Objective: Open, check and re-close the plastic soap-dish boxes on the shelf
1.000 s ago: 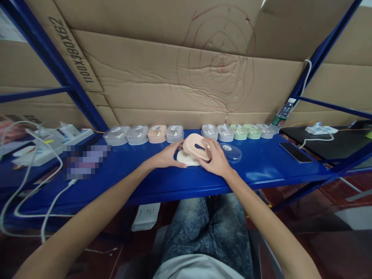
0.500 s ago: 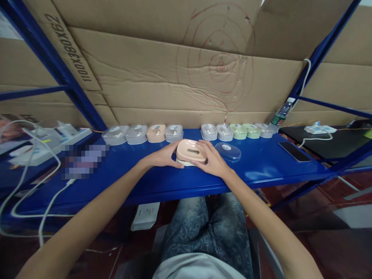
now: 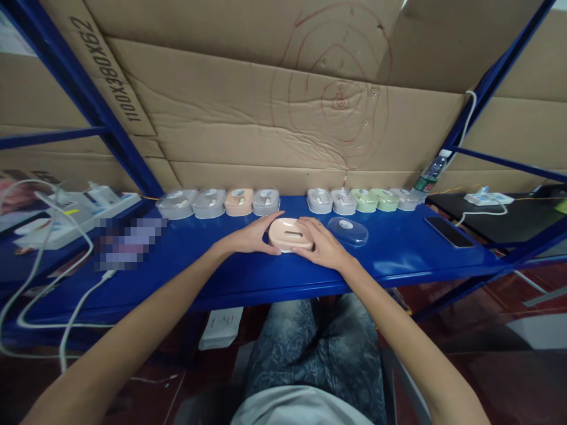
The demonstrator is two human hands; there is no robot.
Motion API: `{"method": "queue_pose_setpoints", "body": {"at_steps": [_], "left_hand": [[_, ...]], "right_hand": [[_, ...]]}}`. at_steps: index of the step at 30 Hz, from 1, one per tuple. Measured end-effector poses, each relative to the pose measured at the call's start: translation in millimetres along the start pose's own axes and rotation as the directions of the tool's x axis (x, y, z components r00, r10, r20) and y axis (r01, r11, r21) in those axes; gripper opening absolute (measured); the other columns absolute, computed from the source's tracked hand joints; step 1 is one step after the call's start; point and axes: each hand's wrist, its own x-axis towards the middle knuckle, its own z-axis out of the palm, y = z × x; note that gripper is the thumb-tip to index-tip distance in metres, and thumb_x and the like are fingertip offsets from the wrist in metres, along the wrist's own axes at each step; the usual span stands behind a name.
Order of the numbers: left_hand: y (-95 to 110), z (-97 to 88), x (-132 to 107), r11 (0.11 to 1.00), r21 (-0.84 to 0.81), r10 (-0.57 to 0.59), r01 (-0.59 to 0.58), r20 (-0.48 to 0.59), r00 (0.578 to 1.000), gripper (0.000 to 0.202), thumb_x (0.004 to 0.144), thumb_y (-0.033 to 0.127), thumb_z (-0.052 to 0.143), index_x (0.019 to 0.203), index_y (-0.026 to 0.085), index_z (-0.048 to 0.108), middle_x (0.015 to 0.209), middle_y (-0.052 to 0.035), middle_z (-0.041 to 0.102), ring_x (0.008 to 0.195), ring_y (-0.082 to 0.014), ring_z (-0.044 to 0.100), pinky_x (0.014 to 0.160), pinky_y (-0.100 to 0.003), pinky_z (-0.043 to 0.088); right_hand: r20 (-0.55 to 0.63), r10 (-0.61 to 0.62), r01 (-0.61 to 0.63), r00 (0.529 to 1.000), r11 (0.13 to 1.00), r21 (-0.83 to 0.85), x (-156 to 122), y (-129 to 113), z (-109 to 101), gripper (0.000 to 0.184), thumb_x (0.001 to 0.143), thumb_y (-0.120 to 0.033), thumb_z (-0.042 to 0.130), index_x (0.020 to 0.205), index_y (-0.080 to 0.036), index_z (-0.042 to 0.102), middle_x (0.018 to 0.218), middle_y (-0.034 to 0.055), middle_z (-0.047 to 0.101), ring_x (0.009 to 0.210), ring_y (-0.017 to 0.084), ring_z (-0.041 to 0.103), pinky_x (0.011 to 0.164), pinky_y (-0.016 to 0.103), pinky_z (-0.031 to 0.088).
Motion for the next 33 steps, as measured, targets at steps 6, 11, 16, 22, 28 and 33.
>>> {"method": "queue_pose_setpoints", "body": {"at_steps": [6, 11, 16, 22, 28, 33], "left_hand": [[0, 0.2, -1, 1.000, 0.011, 0.005, -0.005, -0.003, 1.000, 0.123, 0.067, 0.056, 0.091, 0.169, 0.027, 0.029, 0.174, -0.0149, 0.035, 0.159, -0.0415, 0.035, 0.128, -0.057, 0.031], [-1, 0.7, -1, 1.000, 0.028, 0.008, -0.008, 0.008, 1.000, 0.121, 0.069, 0.057, 0.090, 0.169, 0.024, 0.029, 0.173, -0.0163, 0.035, 0.159, -0.0399, 0.035, 0.129, -0.054, 0.030], [2, 0.5, -3, 0.999, 0.050, -0.017, 0.016, 0.013, 1.000, 0.118, 0.070, 0.058, 0.089, 0.168, 0.026, 0.032, 0.173, -0.0146, 0.036, 0.159, -0.0408, 0.034, 0.128, -0.055, 0.031], [1, 1.7, -2, 0.999, 0.048, 0.017, -0.017, 0.001, 1.000, 0.108, 0.073, 0.065, 0.087, 0.164, 0.027, 0.041, 0.167, -0.0123, 0.046, 0.154, -0.0398, 0.042, 0.126, -0.054, 0.034], [-6, 4.2, 0, 0.996, 0.067, 0.068, -0.067, -0.012, 0.998, 0.098, 0.076, 0.066, 0.085, 0.157, 0.026, 0.050, 0.159, -0.0125, 0.055, 0.149, -0.0383, 0.047, 0.124, -0.054, 0.036], [-5, 5.8, 1, 0.994, 0.067, 0.089, -0.088, -0.023, 0.996, 0.095, 0.074, 0.066, 0.086, 0.155, 0.027, 0.052, 0.153, -0.0110, 0.059, 0.145, -0.0369, 0.050, 0.123, -0.052, 0.037]], "right_hand": [[0.002, 0.003, -0.003, 1.000, 1.000, 0.000, -1, -1, 1, 0.074, 0.098, -0.056, 0.068, 0.160, -0.028, 0.040, 0.161, 0.0152, 0.051, 0.152, 0.035, 0.046, 0.124, 0.062, 0.043], [-0.001, 0.001, -0.001, 1.000, 1.000, -0.002, -1, -1, 2, 0.074, 0.098, -0.054, 0.069, 0.161, -0.027, 0.040, 0.161, 0.0152, 0.051, 0.151, 0.034, 0.047, 0.123, 0.060, 0.044], [0.049, 0.010, -0.009, 0.999, 1.000, -0.022, -1, 2, 3, 0.074, 0.100, -0.053, 0.067, 0.163, -0.028, 0.038, 0.162, 0.0149, 0.051, 0.150, 0.036, 0.048, 0.121, 0.061, 0.045], [0.052, 0.010, -0.008, 0.999, 0.999, -0.037, 1, -2, 3, 0.077, 0.099, -0.056, 0.067, 0.163, -0.028, 0.038, 0.161, 0.0152, 0.052, 0.151, 0.037, 0.047, 0.122, 0.063, 0.044], [-0.068, 0.085, -0.095, 0.994, 0.982, -0.160, -12, 8, -29, 0.076, 0.101, -0.057, 0.062, 0.164, -0.026, 0.035, 0.164, 0.0154, 0.048, 0.153, 0.036, 0.045, 0.124, 0.063, 0.041], [-0.112, 0.217, -0.243, 0.970, 0.901, -0.360, -49, 52, -67, 0.075, 0.098, -0.063, 0.063, 0.158, -0.021, 0.046, 0.159, 0.0210, 0.052, 0.149, 0.043, 0.047, 0.120, 0.067, 0.042]]}}
